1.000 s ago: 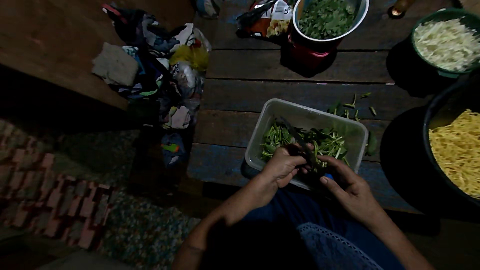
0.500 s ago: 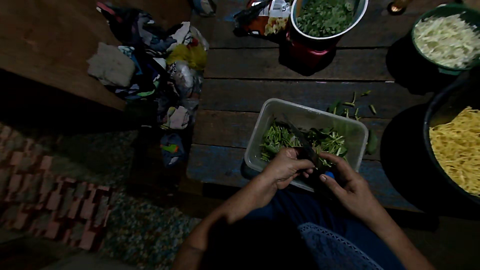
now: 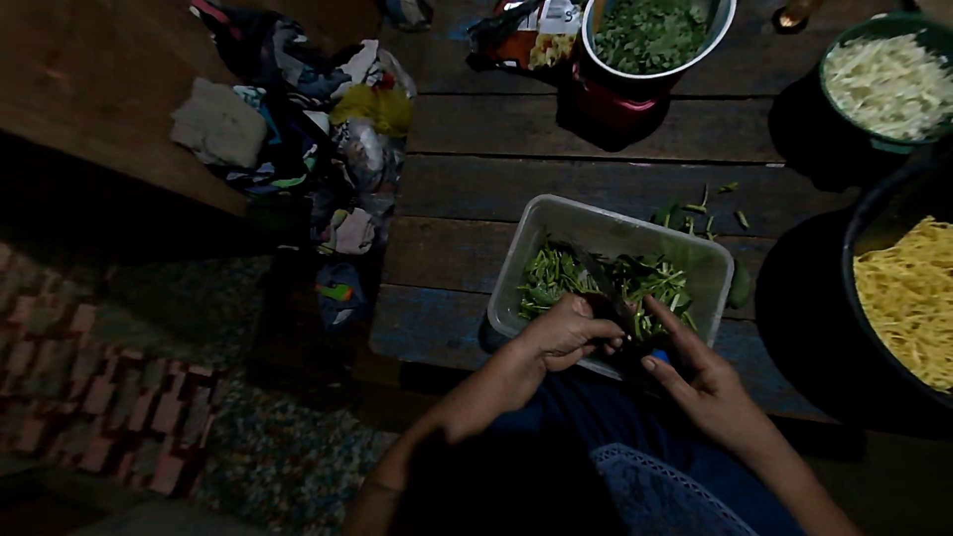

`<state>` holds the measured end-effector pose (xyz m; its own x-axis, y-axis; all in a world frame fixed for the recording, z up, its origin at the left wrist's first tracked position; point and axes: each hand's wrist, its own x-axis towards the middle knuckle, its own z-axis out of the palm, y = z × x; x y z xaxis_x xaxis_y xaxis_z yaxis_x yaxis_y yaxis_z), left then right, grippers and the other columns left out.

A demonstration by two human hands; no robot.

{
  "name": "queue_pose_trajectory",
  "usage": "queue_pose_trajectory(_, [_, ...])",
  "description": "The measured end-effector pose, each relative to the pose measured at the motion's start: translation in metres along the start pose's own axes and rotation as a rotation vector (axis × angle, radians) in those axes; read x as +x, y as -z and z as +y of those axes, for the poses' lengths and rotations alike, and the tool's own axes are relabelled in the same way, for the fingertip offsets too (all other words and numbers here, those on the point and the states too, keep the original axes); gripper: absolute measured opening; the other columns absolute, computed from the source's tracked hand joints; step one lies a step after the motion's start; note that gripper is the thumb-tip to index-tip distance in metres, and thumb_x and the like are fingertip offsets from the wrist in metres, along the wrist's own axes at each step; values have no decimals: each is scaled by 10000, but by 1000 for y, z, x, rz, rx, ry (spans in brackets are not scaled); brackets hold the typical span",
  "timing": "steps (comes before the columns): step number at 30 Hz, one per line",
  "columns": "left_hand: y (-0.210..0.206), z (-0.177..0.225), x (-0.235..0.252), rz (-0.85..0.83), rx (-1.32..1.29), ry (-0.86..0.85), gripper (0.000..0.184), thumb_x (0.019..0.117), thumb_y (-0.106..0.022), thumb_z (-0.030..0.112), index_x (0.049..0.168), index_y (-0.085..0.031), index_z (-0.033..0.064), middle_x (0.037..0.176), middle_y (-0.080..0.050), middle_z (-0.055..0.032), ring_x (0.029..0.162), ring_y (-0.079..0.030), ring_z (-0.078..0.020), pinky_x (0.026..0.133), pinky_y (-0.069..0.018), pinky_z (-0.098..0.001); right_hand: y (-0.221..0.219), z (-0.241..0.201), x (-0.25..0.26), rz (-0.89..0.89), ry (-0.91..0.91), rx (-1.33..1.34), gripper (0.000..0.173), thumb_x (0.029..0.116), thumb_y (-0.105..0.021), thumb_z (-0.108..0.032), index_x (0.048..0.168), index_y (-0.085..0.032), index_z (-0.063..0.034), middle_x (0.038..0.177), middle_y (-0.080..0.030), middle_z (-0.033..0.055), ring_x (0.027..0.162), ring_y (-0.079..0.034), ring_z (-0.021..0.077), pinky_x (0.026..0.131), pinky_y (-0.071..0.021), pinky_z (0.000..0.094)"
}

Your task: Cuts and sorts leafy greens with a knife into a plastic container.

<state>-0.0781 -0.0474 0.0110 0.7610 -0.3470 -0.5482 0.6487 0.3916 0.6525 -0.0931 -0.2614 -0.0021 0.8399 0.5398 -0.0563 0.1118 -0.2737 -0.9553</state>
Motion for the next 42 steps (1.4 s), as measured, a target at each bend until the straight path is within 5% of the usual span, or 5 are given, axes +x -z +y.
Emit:
queue_pose_trajectory(12, [-4,-3,-6,-85,142,-54,89,958,-586,-69,958,-636,4,790,-666,5,666,-613,-36,651,-539,-186,-2,2,4,95,9,-39,462,999,-581,-215,1409,-508,-15,1230,-658,63,1016,-652,25,853,-558,188])
queue_pose_trajectory(16, [-7,-7,-4,-136,355,-137,316,949,-599,-36,1263,-620,-54,892,-661,-28,699,-587,-26,648,-511,-182,9,-7,3,157,-120,-59,442,1012,-539,-202,1415,-496,-29,1133,-669,31,885,-635,-12,753,-544,176])
queue_pose_trajectory(24, [-26,2,6,-191,1191,-244,330,1084,-468,139,1278,-672,-34,1330,-620,-223,1298,-549,-336,1131,-397,-475,28,-9,-3,130,-294,-31,645,1010,-509,-279,1588,-308,-74,975,-664,-4,634,-562,-10,539,-493,185])
queue_pose_trajectory(34, [38,87,12,349,1618,-249,227,987,-586,8,1177,-709,17,1201,-690,-197,1158,-653,-361,1002,-504,-560,31,4,-1,147,-239,36,513,1016,-505,-281,1490,-490,-87,1030,-676,-21,755,-611,-14,646,-533,186])
queue_pose_trajectory(42, [35,53,68,71,2016,-15,200,1000,-544,-14,1130,-693,-46,1326,-606,-219,1237,-588,-402,995,-509,-558,32,6,-3,120,-221,87,465,1022,-502,-270,1444,-542,-79,1034,-679,-23,735,-612,-3,613,-533,193])
